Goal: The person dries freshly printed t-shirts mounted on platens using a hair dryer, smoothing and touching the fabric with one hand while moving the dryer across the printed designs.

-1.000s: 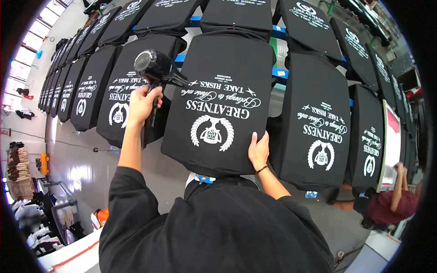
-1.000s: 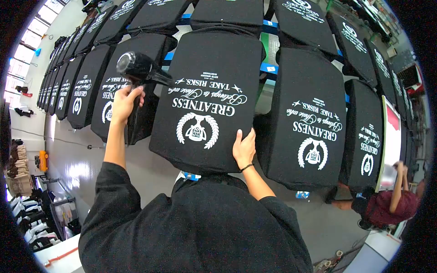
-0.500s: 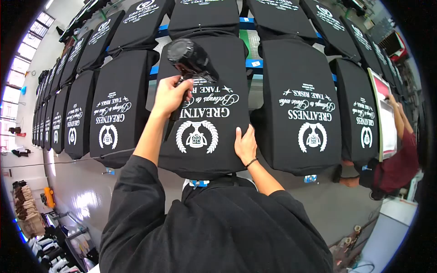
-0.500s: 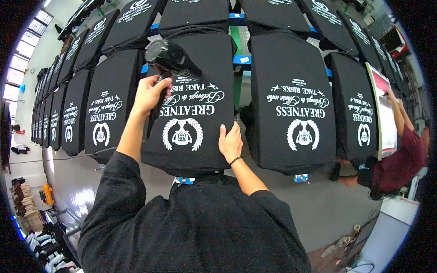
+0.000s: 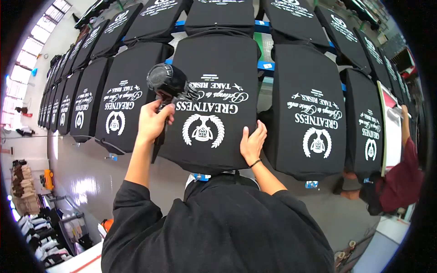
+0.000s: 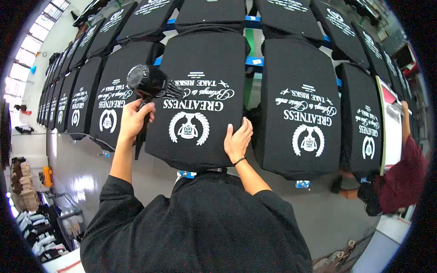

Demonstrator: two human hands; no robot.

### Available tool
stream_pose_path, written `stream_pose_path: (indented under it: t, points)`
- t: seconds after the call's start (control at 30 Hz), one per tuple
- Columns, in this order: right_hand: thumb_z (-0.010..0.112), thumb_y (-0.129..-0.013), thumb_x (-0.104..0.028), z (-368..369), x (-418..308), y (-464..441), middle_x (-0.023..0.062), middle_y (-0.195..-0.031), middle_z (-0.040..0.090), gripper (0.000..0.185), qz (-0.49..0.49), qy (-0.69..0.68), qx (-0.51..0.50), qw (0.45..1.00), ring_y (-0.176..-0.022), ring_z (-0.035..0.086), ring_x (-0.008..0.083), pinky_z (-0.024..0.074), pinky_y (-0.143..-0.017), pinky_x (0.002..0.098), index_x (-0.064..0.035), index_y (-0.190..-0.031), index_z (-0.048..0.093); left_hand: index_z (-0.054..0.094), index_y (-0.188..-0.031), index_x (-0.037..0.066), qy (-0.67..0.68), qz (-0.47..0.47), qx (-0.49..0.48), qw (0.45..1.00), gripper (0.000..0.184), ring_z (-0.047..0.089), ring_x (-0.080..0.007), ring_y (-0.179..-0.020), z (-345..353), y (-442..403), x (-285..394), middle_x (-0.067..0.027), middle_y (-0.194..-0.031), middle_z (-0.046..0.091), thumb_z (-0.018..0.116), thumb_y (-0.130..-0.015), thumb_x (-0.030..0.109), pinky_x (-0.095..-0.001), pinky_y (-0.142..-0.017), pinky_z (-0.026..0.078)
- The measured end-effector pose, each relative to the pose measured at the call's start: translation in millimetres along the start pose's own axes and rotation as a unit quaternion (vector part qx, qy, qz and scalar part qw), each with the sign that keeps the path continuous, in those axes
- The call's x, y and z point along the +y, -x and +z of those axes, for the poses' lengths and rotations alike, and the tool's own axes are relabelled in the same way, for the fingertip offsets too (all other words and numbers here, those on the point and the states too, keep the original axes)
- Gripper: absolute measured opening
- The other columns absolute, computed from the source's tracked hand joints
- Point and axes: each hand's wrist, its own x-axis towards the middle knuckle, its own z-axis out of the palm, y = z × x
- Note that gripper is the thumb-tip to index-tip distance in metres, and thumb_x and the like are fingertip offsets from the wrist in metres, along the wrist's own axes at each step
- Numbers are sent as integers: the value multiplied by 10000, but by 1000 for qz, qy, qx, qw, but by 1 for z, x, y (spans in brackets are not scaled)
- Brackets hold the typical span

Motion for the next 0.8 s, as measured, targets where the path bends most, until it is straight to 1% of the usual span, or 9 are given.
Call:
stream_pose_path:
  t: [0.07, 0.13, 0.23, 0.37, 0.47, 0.53, 0.6, 0.67, 0.8]
  points:
    - [584, -932, -289, 2, 1, 0, 205, -1385, 389, 596, -12, 5, 2, 1000, -1257, 398, 394, 334, -1052, 479, 14, -1390, 352, 629, -852, -22, 14, -16, 27, 999, 162, 583, -99, -607, -23, 6, -5, -46, -741, 635, 647, -901, 132, -242, -558, 470]
    - [583, -934, -284, 2, 3, 2, 198, -1386, 393, 589, -21, 6, -7, 1000, -1269, 387, 387, 327, -1057, 480, 8, -1393, 358, 630, -858, -19, 2, -5, 63, 998, 162, 580, -96, -607, -38, 11, -18, -45, -745, 635, 644, -904, 135, -243, -557, 469]
    - [548, -953, -290, -2, -3, 2, 197, -1387, 395, 550, -23, 1, -22, 999, -1279, 373, 388, 302, -1082, 465, 21, -1378, 388, 628, -854, -20, -12, -22, 75, 997, 166, 578, -97, -605, -52, 17, -22, -46, -744, 635, 641, -906, 137, -243, -555, 468]
    - [553, -948, -280, -1, -2, 3, 176, -1389, 400, 535, -31, 6, -13, 999, -1283, 370, 376, 303, -1074, 466, 8, -1373, 404, 625, -866, -21, -23, -17, 77, 997, 164, 582, -96, -607, -47, 30, -19, -48, -746, 638, 636, -908, 137, -240, -558, 471]
    - [554, -945, -279, -2, -4, 4, 166, -1389, 406, 517, -19, 18, -6, 1000, -1292, 362, 364, 295, -1072, 471, -5, -1364, 422, 625, -868, -21, 21, -33, 49, 998, 161, 582, -97, -605, -32, 36, -13, -48, -746, 639, 634, -908, 134, -240, -559, 470]
    - [564, -939, -296, -2, -3, 4, 172, -1378, 415, 523, -45, 31, 9, 998, -1292, 362, 361, 277, -1075, 484, -6, -1354, 431, 629, -840, -24, 17, -13, 34, 999, 166, 583, -100, -602, -14, 37, -8, -50, -740, 639, 635, -907, 128, -241, -562, 473]
    - [565, -934, -287, -4, -6, 6, 168, -1369, 425, 508, -44, 29, 27, 998, -1291, 360, 358, 265, -1079, 486, -6, -1341, 446, 631, -836, -23, 18, -3, -1, 1000, 166, 587, -101, -604, 2, 34, -2, -49, -738, 639, 637, -907, 127, -241, -560, 474]
    - [558, -934, -278, -6, -7, 7, 164, -1367, 427, 496, -57, 22, 33, 998, -1293, 358, 357, 257, -1082, 485, -6, -1336, 454, 626, -824, -13, 39, -18, -29, 999, 171, 594, -99, -609, 18, 31, 1, -46, -744, 644, 647, -906, 135, -237, -561, 479]
    - [547, -939, -277, -8, -7, 8, 146, -1363, 439, 469, -72, 25, 56, 996, -1296, 364, 339, 261, -1079, 473, -27, -1329, 473, 616, -871, -19, 44, -11, -95, 994, 153, 595, -96, -612, 48, 25, 8, -53, -749, 647, 642, -911, 127, -238, -568, 485]
